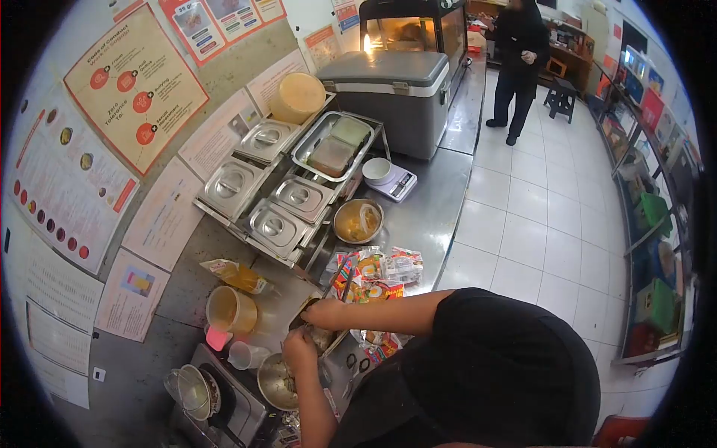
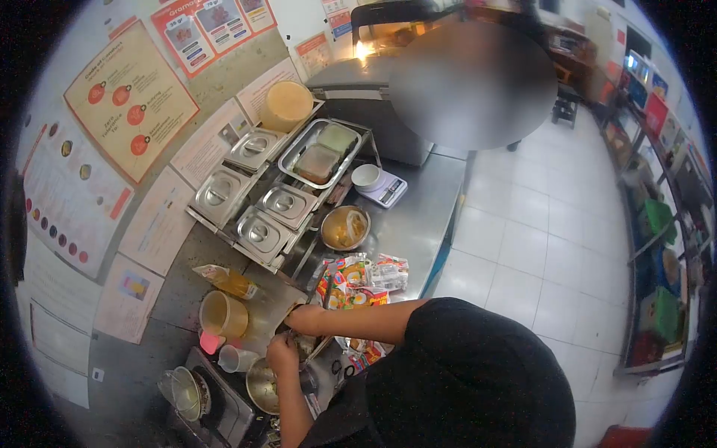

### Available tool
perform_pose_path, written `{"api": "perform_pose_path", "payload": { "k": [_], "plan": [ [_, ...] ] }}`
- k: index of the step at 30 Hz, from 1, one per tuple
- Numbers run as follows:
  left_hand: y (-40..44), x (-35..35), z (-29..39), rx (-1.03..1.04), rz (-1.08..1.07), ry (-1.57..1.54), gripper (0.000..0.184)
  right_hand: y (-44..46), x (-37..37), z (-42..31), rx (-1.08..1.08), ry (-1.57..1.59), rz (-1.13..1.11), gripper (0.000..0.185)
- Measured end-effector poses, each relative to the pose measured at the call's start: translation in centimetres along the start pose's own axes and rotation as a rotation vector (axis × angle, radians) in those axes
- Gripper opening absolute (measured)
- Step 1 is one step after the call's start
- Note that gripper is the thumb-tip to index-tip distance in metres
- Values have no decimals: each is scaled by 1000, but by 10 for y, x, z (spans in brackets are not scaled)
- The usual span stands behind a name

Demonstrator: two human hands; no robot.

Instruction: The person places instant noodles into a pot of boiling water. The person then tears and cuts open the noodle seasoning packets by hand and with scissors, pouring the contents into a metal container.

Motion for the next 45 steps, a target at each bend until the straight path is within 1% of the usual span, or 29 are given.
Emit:
{"api": "perform_pose_path", "payload": {
  "k": [4, 10, 13, 16, 18, 19, 22, 25, 28, 30, 33, 34, 37, 40, 43, 45],
  "plan": [
    [0, -10, 10, -38, 26, 28, 19, 11, 14, 3, 2, -36, 6, 22],
    [1, 2, 0, -75, -158, 110, 19, 4, -4, -8, 28, -60, -1, 19],
    [0, 4, -1, -85, -101, 82, 17, 8, -4, -8, 9, -56, 24, 20],
    [0, 3, 0, 24, 42, 52, 16, 11, 1, -6, -73, -80, 77, 20],
    [2, 0, 3, 62, 58, 84, 15, 17, 6, -5, -85, -116, 27, 20],
    [2, -2, 5, 81, 66, 101, 14, 18, 2, -8, -90, -135, 2, 19],
    [2, -4, 4, -5, -16, 59, 13, 12, -8, -10, -48, -140, -103, 18],
    [0, 4, -2, -25, -37, 89, 12, 6, -17, -13, 13, -98, -89, 18],
    [0, -17, 14, 176, 211, 115, 12, 20, 13, -3, -134, -64, 98, 18],
    [-1, -2, -2, 114, 117, 113, 14, 30, 30, 3, -107, -101, 47, 17],
    [-4, 7, -8, -10, -7, 139, 16, 23, 23, 0, -32, -105, -1, 16],
    [-4, 6, -6, -54, -47, 152, 16, 18, 14, -1, 1, -96, -11, 16],
    [0, -9, 9, -100, -89, 133, 13, 6, -3, -6, 12, -88, -75, 16],
    [0, 3, -2, -77, -36, 133, 15, 7, 4, -3, -48, -89, 34, 17],
    [-1, 4, -2, 137, 172, -31, 20, 3, 0, -2, 0, -5, 76, 17],
    [0, 9, -8, -84, 37, -50, 20, 18, 23, 5, 19, -38, 26, 17]
  ]
}}
Point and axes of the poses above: each hand's wrist, its own y-axis towards the middle knuckle, its own x-axis out of the palm, z = x × y, the point moved 4 cm from there along y, towards the middle knuckle, and after that the axes turned 9 degrees about x, right-handed, at the moved point
